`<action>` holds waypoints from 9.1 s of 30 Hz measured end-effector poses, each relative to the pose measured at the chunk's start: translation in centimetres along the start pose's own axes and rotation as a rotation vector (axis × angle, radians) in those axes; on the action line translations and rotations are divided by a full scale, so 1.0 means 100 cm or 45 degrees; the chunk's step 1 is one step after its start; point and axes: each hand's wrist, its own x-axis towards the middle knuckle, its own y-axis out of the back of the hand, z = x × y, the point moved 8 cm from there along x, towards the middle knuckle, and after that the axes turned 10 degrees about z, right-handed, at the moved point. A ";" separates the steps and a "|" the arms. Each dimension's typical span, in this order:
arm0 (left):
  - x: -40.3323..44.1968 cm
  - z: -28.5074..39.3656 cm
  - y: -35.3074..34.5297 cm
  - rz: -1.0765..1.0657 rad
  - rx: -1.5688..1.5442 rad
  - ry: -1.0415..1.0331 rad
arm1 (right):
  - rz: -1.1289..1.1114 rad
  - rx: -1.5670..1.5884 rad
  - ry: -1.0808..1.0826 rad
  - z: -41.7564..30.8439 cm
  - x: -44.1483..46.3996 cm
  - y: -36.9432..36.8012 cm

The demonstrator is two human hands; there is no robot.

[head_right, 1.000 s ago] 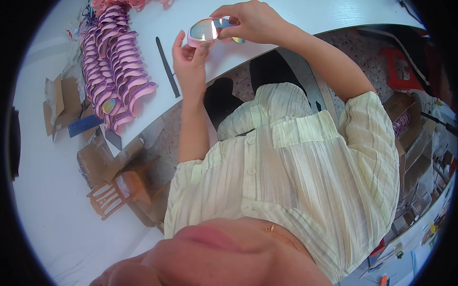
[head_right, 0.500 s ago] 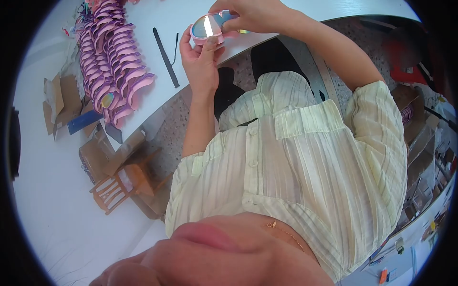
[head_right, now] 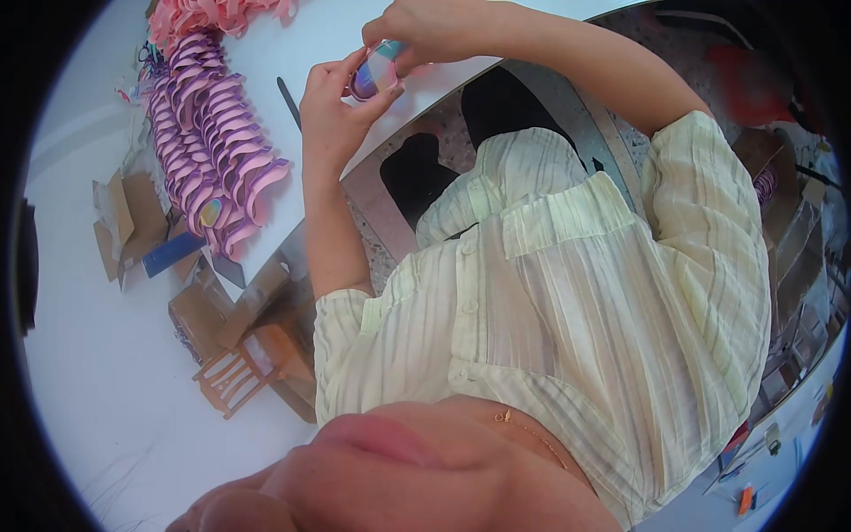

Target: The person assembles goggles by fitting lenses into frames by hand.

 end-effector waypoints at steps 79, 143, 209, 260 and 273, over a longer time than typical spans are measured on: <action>-0.034 0.003 0.003 0.517 -0.390 0.491 | 1.053 0.442 -0.204 -0.020 -0.067 -0.013; -0.019 0.025 0.007 0.449 -0.048 -0.158 | 0.424 -0.204 0.564 -0.033 -0.021 0.025; -0.037 0.000 -0.014 0.164 -0.823 0.430 | 0.111 1.701 -0.945 0.037 -0.092 -0.021; -0.059 0.026 -0.020 0.380 -0.476 0.077 | 0.561 0.561 -0.348 -0.006 -0.097 0.001; -0.067 0.030 -0.018 0.463 -0.403 0.035 | 0.597 0.619 -0.402 -0.002 -0.091 -0.008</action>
